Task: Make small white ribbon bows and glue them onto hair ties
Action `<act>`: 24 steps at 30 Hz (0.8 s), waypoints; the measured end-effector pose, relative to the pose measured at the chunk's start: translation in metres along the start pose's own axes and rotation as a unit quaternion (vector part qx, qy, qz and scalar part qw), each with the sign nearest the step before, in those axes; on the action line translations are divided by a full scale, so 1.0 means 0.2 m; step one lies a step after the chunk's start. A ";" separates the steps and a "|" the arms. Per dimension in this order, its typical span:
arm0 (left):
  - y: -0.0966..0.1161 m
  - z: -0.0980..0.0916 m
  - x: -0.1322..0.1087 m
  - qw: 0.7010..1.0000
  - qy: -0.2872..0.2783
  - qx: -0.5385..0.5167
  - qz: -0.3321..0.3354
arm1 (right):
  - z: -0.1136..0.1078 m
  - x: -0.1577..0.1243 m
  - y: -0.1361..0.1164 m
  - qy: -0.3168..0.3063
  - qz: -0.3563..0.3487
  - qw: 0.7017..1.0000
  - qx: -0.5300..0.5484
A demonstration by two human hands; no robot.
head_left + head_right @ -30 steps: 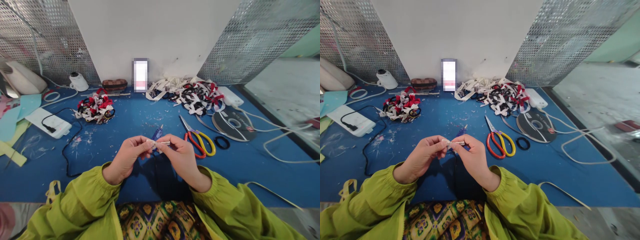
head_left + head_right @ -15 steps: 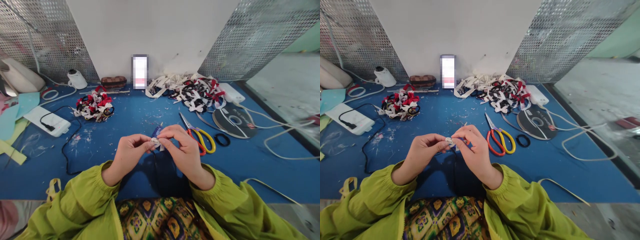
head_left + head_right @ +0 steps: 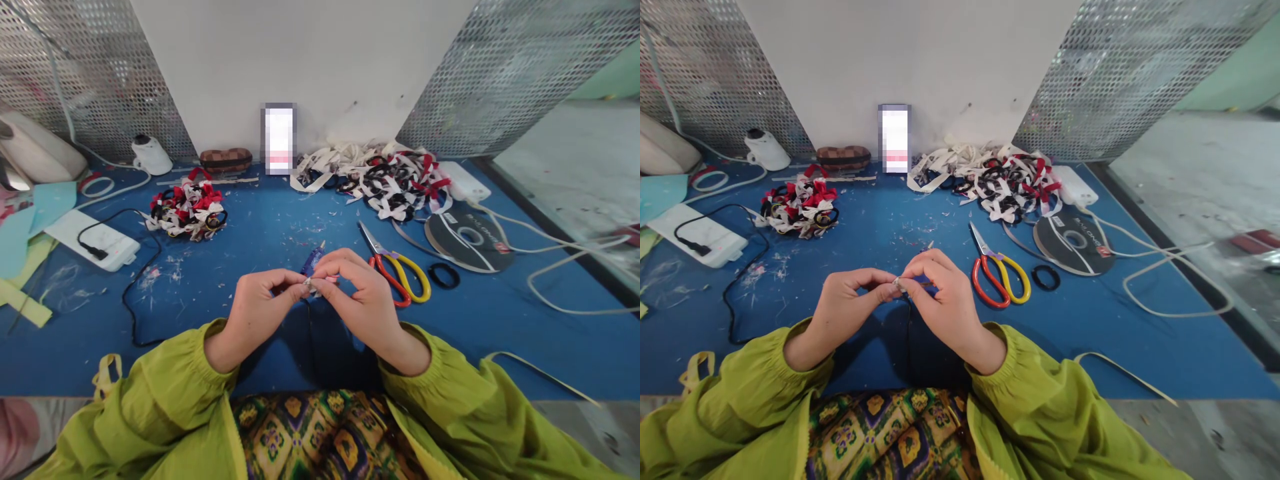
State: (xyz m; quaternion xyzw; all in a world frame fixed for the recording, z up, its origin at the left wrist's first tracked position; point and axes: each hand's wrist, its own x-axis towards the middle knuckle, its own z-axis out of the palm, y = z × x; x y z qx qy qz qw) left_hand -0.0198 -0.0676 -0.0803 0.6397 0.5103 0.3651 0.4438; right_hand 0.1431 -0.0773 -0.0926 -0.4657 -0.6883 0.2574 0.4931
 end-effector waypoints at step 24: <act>-0.01 0.02 -0.01 1.000 0.012 0.004 0.012 | -0.02 0.02 0.01 -0.063 0.057 0.996 0.029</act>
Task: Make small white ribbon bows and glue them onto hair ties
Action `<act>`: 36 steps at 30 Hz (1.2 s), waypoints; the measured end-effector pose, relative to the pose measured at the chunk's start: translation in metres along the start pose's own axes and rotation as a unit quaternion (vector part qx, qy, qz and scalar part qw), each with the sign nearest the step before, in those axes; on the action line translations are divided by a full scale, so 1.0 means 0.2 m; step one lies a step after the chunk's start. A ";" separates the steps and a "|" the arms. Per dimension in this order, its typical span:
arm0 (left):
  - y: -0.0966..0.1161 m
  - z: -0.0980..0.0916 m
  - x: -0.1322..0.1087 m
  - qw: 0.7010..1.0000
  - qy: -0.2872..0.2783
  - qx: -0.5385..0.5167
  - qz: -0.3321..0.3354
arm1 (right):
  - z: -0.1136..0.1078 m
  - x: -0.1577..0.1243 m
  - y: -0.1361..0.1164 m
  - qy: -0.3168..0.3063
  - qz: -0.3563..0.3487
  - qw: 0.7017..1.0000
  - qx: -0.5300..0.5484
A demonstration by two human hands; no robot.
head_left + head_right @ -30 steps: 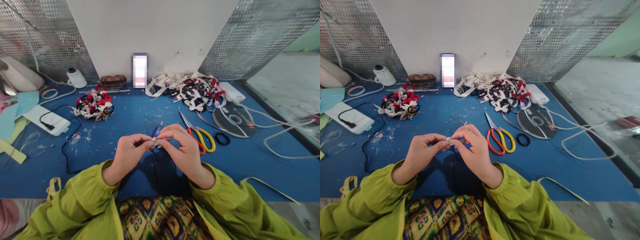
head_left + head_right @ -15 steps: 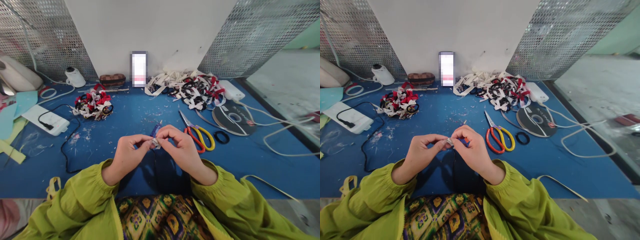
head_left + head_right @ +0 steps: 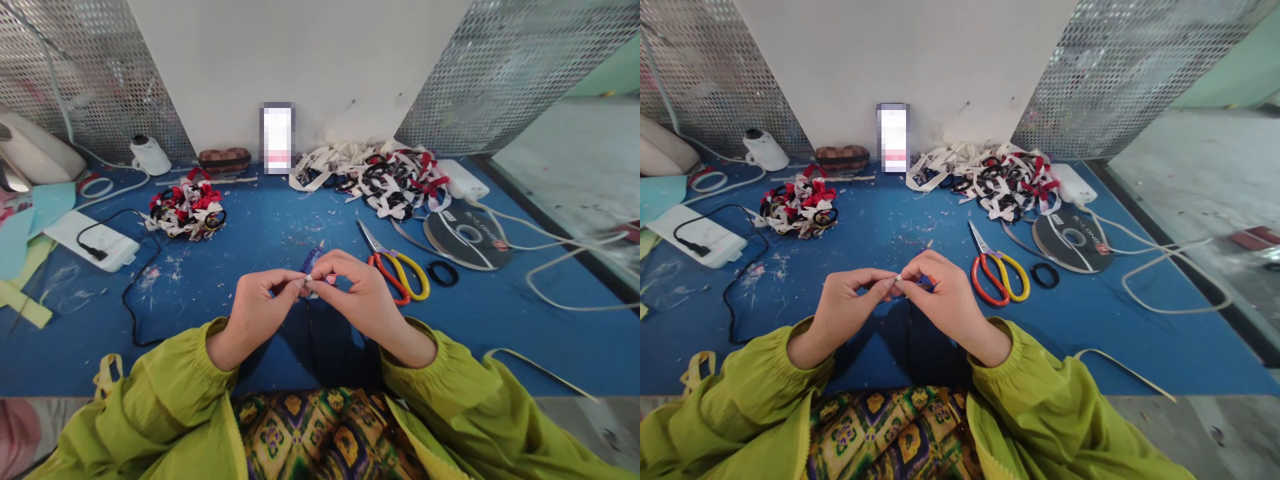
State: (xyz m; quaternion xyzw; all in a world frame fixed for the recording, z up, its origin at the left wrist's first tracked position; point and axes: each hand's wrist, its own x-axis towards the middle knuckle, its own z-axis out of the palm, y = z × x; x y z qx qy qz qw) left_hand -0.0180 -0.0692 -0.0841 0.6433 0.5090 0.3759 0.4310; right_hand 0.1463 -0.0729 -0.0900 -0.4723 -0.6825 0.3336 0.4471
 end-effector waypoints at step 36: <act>0.01 0.00 0.01 0.999 0.003 -0.017 -0.043 | -0.04 0.02 0.01 -0.044 -0.030 0.999 -0.007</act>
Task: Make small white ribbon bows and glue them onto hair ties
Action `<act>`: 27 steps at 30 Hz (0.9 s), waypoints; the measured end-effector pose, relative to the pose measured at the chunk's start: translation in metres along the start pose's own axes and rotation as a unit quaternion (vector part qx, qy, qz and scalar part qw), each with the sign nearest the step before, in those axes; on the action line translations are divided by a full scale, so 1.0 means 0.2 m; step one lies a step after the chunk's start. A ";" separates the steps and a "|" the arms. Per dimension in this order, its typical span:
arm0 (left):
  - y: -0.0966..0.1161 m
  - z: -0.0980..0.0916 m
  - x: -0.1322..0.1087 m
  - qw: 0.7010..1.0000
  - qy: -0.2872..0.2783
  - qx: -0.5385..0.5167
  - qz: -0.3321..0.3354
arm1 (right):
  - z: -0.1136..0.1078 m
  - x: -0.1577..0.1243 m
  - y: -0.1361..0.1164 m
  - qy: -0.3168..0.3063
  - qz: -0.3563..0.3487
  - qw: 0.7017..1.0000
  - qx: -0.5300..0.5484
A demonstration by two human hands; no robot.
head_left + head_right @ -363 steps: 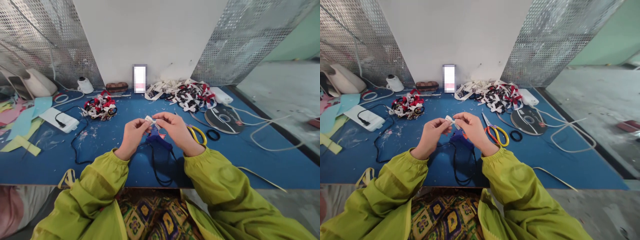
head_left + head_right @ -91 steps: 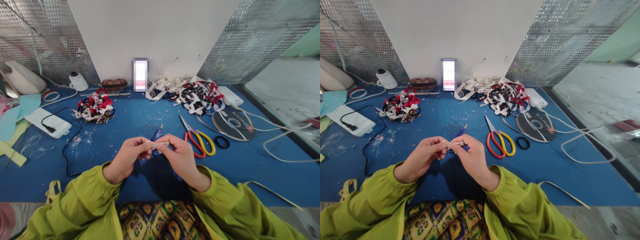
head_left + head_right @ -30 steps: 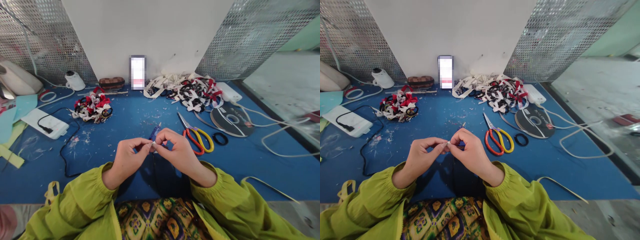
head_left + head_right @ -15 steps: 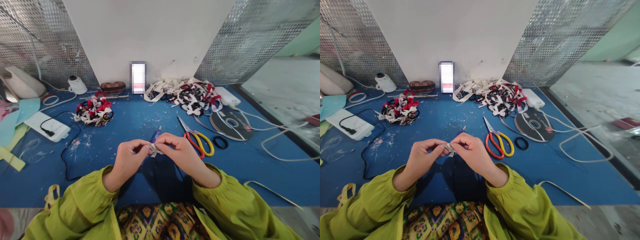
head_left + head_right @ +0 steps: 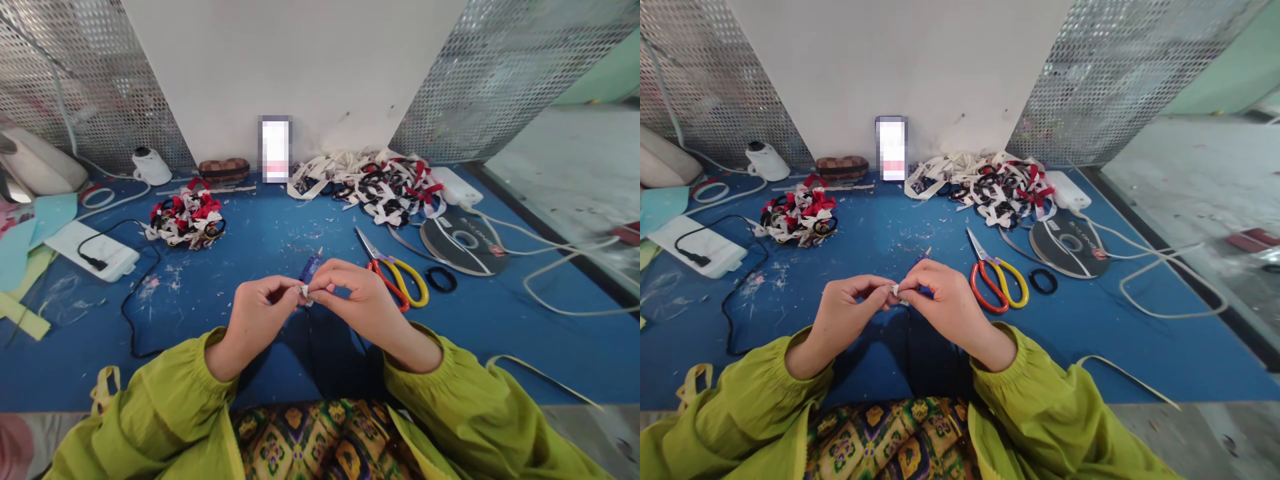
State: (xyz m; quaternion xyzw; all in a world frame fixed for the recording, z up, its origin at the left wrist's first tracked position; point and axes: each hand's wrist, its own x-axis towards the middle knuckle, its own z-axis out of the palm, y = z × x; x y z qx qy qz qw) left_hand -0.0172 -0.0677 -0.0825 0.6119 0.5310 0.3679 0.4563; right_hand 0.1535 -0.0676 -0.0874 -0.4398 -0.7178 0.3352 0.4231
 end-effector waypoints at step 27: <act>-0.01 -0.01 -0.01 0.999 0.023 -0.031 -0.003 | 0.09 0.00 -0.01 0.109 -0.017 0.994 -0.010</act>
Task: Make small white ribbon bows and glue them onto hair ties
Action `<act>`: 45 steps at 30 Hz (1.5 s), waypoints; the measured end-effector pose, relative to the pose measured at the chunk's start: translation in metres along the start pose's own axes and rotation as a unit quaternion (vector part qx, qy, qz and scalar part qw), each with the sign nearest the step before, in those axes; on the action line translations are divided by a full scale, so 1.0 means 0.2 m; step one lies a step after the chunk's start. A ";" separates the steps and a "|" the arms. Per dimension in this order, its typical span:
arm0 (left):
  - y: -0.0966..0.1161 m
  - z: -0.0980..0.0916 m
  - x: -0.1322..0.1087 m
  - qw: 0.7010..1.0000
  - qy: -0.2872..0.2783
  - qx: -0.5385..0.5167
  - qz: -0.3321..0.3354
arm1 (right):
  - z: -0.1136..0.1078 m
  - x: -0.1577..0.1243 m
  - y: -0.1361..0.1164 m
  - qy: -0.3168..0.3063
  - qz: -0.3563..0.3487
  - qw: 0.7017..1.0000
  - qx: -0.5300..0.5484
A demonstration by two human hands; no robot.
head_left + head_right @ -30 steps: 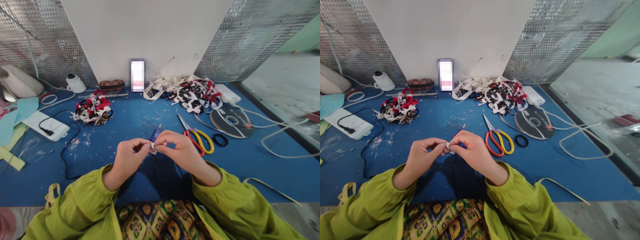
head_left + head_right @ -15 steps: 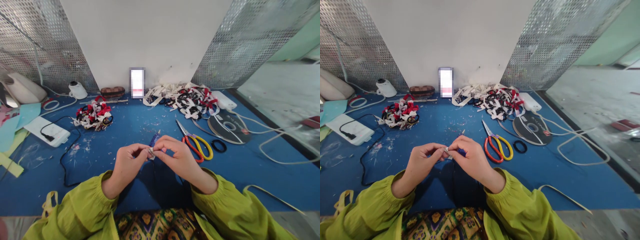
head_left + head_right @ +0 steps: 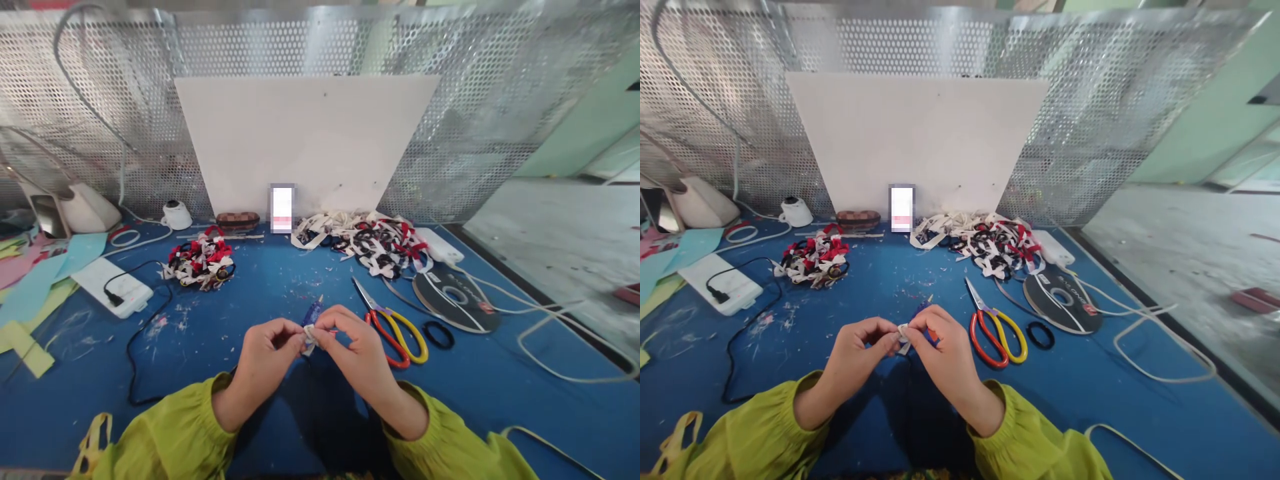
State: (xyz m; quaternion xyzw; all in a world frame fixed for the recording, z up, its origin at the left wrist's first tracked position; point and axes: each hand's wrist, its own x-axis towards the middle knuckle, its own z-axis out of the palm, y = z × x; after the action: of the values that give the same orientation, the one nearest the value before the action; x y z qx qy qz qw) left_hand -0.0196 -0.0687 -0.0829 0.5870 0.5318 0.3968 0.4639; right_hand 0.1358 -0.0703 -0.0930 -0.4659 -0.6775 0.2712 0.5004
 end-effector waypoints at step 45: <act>-0.01 0.04 0.01 0.982 0.003 -0.180 -0.053 | 0.02 -0.02 0.01 -0.011 0.199 0.962 0.185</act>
State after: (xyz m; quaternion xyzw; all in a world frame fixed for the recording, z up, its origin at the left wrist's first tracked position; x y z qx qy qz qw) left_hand -0.0120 -0.0685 -0.0875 0.4637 0.4836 0.4621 0.5810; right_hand 0.1328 -0.0734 -0.0979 -0.4880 -0.5144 0.4908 0.5064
